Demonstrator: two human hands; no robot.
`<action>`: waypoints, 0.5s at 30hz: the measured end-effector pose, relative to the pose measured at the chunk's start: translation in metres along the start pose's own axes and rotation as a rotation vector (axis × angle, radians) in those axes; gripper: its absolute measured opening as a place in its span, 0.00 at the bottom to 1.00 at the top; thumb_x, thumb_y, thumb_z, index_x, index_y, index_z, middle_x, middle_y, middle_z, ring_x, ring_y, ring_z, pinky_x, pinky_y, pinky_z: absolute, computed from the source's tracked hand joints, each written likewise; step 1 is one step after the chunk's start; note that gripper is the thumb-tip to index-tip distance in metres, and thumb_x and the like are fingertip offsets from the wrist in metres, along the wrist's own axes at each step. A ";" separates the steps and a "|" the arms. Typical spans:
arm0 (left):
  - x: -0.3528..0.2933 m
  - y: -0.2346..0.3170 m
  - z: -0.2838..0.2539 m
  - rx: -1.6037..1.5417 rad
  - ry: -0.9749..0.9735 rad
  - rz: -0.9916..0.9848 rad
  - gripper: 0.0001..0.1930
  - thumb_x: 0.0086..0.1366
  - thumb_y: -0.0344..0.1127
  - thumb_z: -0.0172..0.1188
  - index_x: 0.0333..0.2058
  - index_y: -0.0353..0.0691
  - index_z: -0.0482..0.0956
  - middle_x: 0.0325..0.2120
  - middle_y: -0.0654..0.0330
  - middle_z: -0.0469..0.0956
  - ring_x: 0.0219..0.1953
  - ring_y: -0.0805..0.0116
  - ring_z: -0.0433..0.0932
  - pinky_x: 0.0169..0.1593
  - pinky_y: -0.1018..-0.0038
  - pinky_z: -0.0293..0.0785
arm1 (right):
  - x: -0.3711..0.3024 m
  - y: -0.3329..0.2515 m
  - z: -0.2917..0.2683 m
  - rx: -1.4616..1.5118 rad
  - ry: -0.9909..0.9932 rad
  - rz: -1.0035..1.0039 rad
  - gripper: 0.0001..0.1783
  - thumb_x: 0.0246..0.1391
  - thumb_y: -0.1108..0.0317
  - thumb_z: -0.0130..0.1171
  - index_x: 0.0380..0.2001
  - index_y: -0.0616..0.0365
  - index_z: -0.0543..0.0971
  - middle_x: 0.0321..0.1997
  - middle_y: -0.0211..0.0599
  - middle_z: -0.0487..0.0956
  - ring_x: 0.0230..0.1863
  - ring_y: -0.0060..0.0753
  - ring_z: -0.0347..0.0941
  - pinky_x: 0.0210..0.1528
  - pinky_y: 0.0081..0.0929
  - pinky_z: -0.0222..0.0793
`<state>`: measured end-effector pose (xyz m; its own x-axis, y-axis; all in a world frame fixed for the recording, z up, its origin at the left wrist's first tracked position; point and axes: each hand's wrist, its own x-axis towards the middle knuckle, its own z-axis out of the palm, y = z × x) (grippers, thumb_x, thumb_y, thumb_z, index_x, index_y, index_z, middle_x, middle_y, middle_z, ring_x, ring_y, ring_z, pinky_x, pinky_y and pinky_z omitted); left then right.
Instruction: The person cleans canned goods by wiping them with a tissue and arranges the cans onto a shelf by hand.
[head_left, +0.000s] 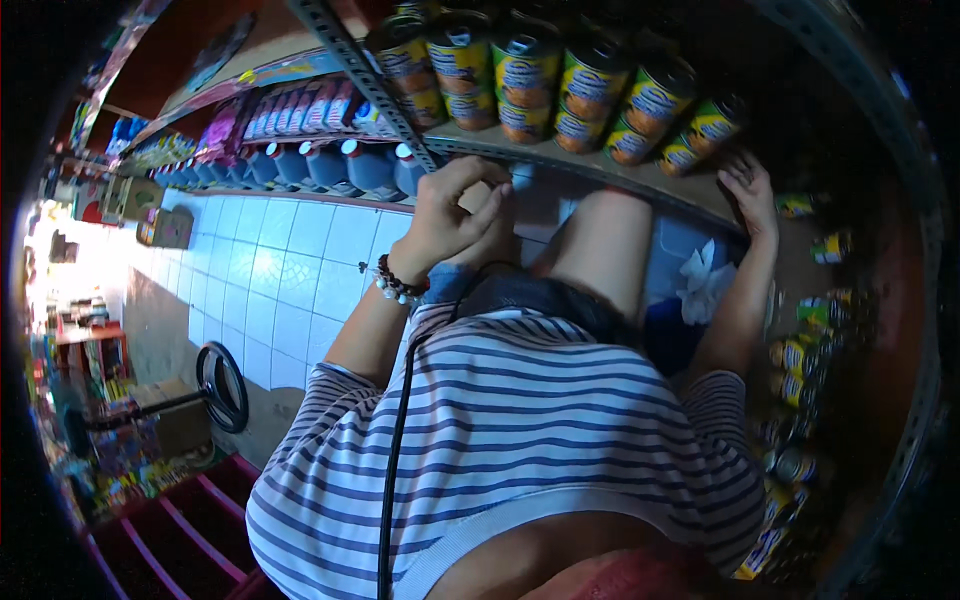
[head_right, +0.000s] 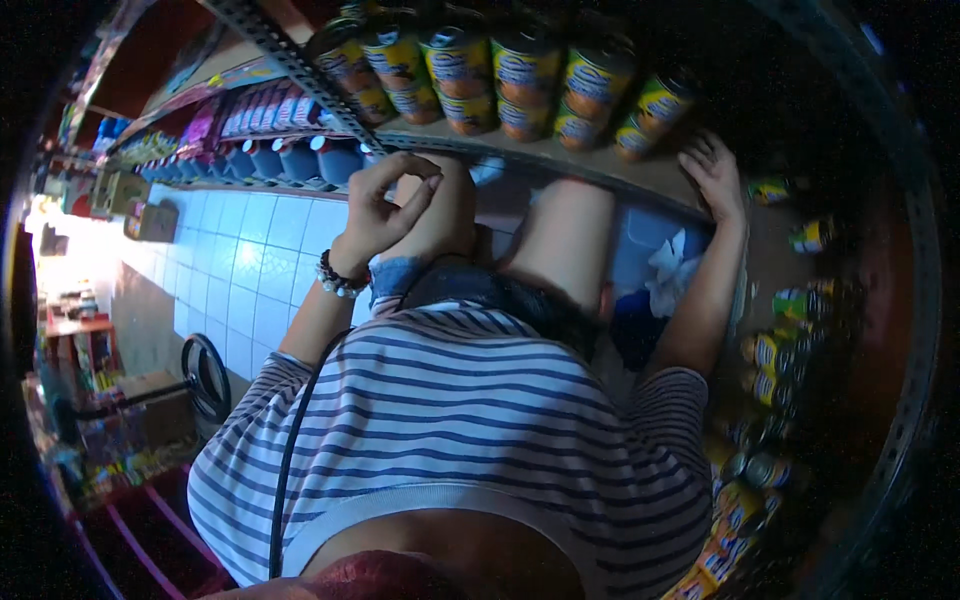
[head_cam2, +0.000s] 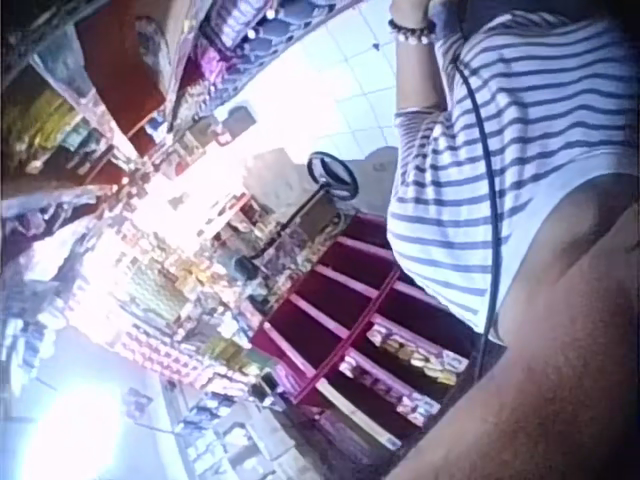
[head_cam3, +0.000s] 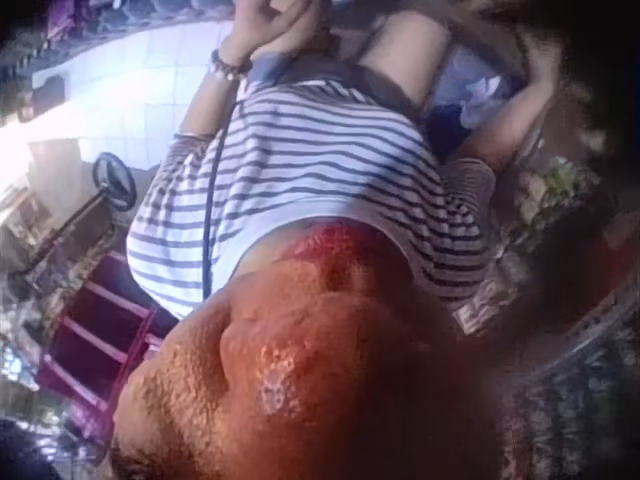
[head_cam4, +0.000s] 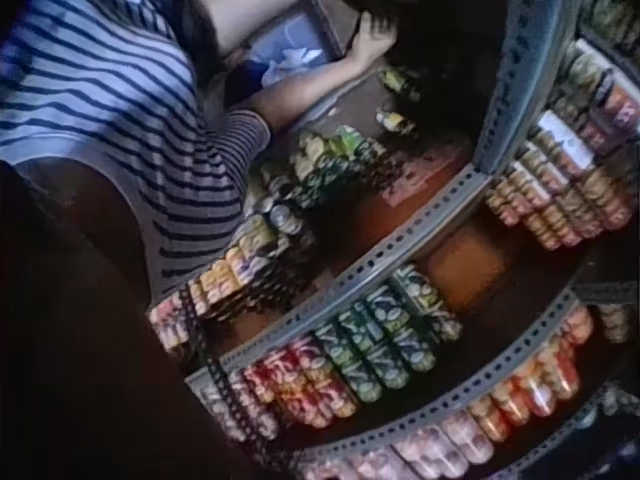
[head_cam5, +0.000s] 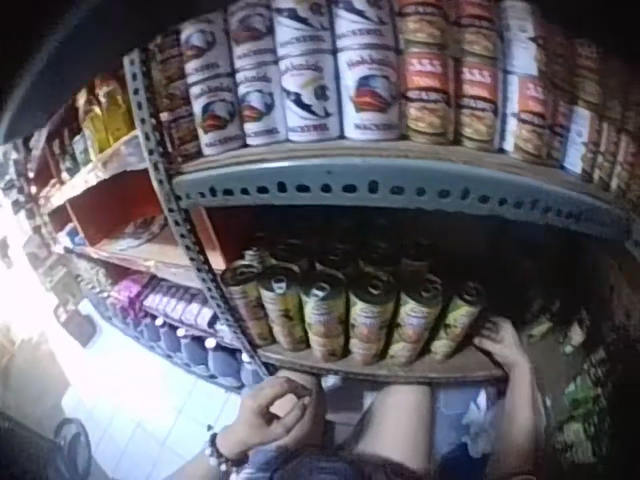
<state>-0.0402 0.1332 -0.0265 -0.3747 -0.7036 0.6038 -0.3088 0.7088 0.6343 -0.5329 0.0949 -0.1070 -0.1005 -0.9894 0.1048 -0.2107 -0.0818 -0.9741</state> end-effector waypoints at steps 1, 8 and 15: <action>0.000 0.000 0.001 0.009 0.005 0.004 0.03 0.57 0.22 0.64 0.31 0.32 0.79 0.29 0.55 0.82 0.32 0.66 0.81 0.39 0.74 0.75 | -0.007 -0.014 0.008 0.057 -0.080 -0.020 0.39 0.51 0.77 0.64 0.64 0.66 0.59 0.58 0.45 0.70 0.59 0.36 0.69 0.60 0.29 0.66; 0.002 0.008 0.012 0.000 -0.011 0.046 0.04 0.59 0.24 0.64 0.33 0.31 0.81 0.30 0.55 0.82 0.33 0.68 0.81 0.39 0.76 0.75 | -0.031 -0.016 0.051 0.118 -0.160 -0.147 0.58 0.46 0.74 0.70 0.71 0.59 0.41 0.64 0.50 0.61 0.67 0.39 0.59 0.63 0.36 0.61; -0.015 0.010 0.002 -0.015 -0.003 0.029 0.03 0.59 0.24 0.63 0.32 0.31 0.80 0.28 0.56 0.82 0.32 0.70 0.81 0.38 0.77 0.74 | -0.017 -0.016 0.087 0.024 0.095 -0.180 0.43 0.45 0.80 0.69 0.62 0.59 0.57 0.58 0.41 0.69 0.59 0.33 0.67 0.59 0.30 0.66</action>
<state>-0.0393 0.1506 -0.0298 -0.3858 -0.6823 0.6210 -0.2842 0.7283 0.6236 -0.4436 0.1027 -0.1103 -0.1551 -0.9427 0.2955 -0.2106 -0.2607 -0.9422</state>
